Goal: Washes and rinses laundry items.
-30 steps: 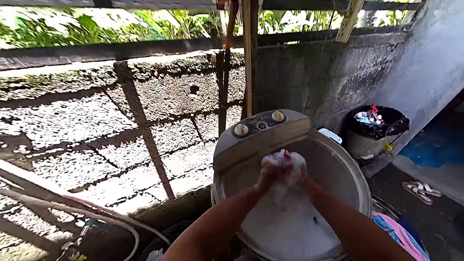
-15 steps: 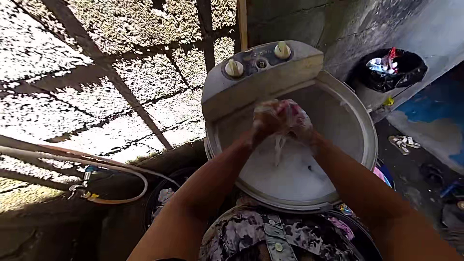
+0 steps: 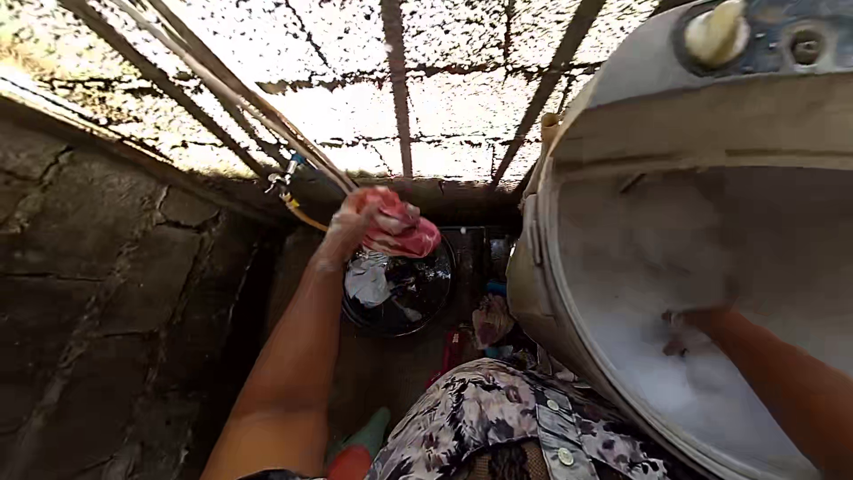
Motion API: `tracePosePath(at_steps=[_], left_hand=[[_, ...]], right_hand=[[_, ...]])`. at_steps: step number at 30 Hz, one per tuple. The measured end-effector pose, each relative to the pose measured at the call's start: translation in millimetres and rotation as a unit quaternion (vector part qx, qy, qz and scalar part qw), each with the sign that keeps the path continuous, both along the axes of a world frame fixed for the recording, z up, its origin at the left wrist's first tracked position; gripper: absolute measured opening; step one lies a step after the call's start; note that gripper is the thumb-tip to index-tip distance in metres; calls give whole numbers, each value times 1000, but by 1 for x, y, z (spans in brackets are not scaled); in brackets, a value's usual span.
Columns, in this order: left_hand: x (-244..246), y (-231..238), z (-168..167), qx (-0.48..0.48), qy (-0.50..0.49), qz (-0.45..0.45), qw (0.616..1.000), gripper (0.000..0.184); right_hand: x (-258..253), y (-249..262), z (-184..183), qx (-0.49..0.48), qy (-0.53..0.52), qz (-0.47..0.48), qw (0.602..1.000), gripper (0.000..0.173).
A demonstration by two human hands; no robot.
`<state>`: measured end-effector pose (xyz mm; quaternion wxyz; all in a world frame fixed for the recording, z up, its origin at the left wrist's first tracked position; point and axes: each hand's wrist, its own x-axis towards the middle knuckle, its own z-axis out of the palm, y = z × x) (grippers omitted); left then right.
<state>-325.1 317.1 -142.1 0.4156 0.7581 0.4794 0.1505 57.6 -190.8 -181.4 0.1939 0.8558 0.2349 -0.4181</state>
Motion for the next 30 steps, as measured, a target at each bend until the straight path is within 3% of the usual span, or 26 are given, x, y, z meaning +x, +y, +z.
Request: tracePosePath(at_steps=[1, 3, 5, 7, 9, 12, 14, 16, 18, 19, 21, 22, 24, 26, 27, 28, 29, 30], left_hand=[[-20, 9, -32, -6, 115, 0, 993, 65], [-48, 13, -74, -14, 253, 15, 967, 66], [-61, 7, -85, -54, 284, 18, 957, 55], [-62, 0, -78, -63, 260, 11, 964, 45], [-48, -4, -52, -36, 199, 8, 979, 37], [0, -24, 12, 38, 20, -16, 999, 34], [44, -57, 66, 65, -134, -83, 985, 32], [89, -106, 118, 52, -241, -194, 949, 30], [132, -163, 160, 32, -213, -342, 914, 35], [154, -191, 172, 44, -160, -416, 894, 47], [199, -242, 184, 87, -25, -516, 852, 74], [219, -262, 183, 94, 6, -537, 838, 76], [247, -284, 182, 100, -12, -537, 837, 54], [265, -294, 192, 101, -11, -502, 859, 33], [272, -295, 196, 112, -22, -481, 869, 29], [276, -296, 200, 112, -49, -461, 879, 26], [277, -297, 202, 106, -97, -450, 882, 25], [276, -298, 208, 101, -146, -444, 879, 25]], right_hand=[[-5, -4, -28, -67, 47, 49, 995, 71], [-21, -1, -70, -73, 113, 91, 987, 51], [-51, 19, -74, -49, 153, 124, 979, 37], [-76, 44, -62, -12, 165, 164, 972, 36], [-84, 74, -34, 74, 164, 154, 972, 35], [-61, 110, 46, 268, 152, 25, 951, 36], [-46, 112, 96, 396, 113, 9, 911, 29], [-35, 105, 120, 527, 21, 94, 844, 18], [-35, 92, 145, 592, -50, 131, 794, 22], [-41, 88, 163, 598, -83, 140, 785, 23], [-59, 79, 195, 597, -169, 156, 769, 22], [-65, 73, 204, 588, -207, 145, 768, 25], [-66, 67, 214, 607, -243, 83, 752, 25], [-52, 60, 211, 674, -236, 5, 700, 33], [-39, 60, 208, 723, -201, -30, 660, 46], [-33, 60, 205, 763, -136, -57, 629, 70], [-28, 58, 197, 785, -53, -68, 614, 91], [-25, 53, 186, 781, 9, -61, 621, 95]])
